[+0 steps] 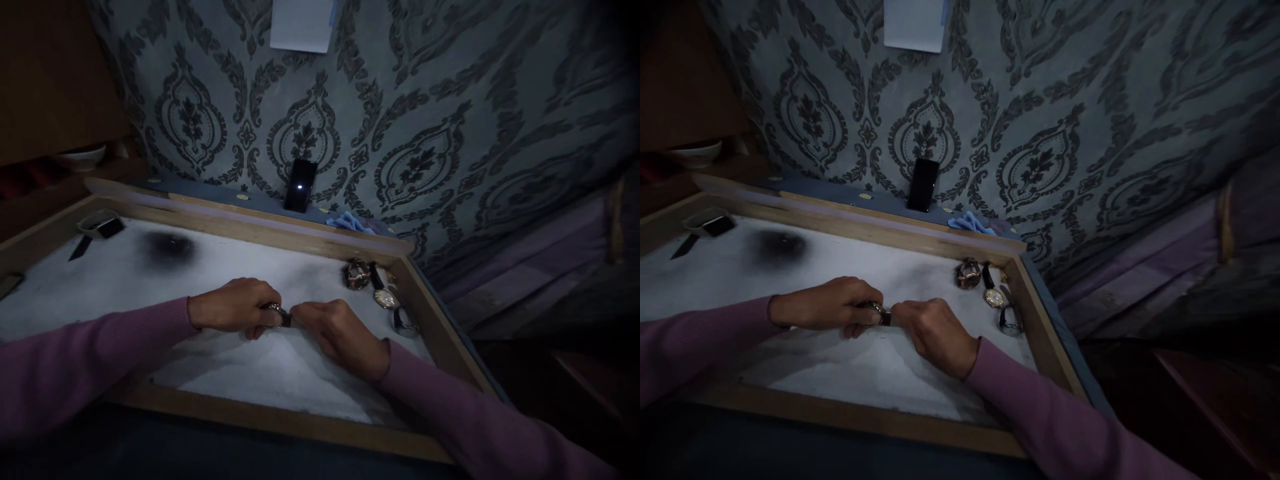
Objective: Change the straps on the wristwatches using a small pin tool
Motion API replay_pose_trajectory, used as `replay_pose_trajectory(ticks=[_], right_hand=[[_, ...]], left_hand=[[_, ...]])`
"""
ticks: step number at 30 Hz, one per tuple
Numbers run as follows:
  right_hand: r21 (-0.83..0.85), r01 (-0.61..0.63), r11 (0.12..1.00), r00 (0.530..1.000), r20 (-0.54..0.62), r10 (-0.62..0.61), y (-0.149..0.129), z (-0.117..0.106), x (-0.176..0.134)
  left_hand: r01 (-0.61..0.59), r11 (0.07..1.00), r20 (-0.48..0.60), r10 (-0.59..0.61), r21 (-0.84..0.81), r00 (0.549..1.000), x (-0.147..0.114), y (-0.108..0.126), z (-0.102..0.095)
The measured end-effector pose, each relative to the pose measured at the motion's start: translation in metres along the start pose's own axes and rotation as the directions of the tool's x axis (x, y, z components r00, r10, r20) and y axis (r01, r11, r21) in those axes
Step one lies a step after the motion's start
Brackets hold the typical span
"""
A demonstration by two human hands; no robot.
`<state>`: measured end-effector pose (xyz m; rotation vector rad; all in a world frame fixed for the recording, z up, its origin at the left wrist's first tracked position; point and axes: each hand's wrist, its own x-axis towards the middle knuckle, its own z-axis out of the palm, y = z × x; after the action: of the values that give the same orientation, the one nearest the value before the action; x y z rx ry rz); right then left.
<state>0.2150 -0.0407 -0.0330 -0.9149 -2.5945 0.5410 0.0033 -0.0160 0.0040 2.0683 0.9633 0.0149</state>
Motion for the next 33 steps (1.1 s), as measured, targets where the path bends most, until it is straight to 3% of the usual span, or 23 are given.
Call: replay_pose_trajectory(ticks=[4,8,11,15,19,25,33], right_hand=[[-0.152,0.069,0.986,0.998,0.007,-0.069,0.0036,0.0017,-0.0008],[0.091,-0.046,0.995,0.999,0.014,0.045,0.0009,0.0,0.0017],[0.289,-0.151,0.945,0.988,0.001,0.157,-0.0018,0.0011,0.0035],[0.38,-0.195,0.904,0.976,-0.018,0.218,-0.0039,0.0042,0.0045],[0.276,-0.178,0.945,0.98,-0.04,0.196,-0.0058,0.0043,0.0036],[0.069,-0.002,0.998,1.0,-0.027,0.004,-0.001,0.0032,0.0007],[-0.228,0.127,0.965,0.992,0.015,-0.127,0.0041,-0.0002,0.0004]], left_hand=[[0.013,1.0,0.001,-0.013,-0.01,1.0,0.0003,-0.0013,0.0004],[-0.018,0.999,0.005,0.018,-0.027,1.0,0.0007,-0.0029,0.0003],[-0.019,1.0,0.0,0.019,0.004,1.0,0.0004,-0.0024,0.0],[-0.018,0.999,-0.023,0.019,0.049,1.0,-0.0002,-0.0024,-0.0003],[-0.036,0.998,-0.028,0.038,0.041,0.999,-0.0008,-0.0028,-0.0006],[-0.011,1.0,0.016,0.01,0.025,1.0,-0.0016,-0.0005,-0.0012],[-0.021,0.996,0.051,0.025,-0.086,0.998,0.001,-0.0082,0.0]])
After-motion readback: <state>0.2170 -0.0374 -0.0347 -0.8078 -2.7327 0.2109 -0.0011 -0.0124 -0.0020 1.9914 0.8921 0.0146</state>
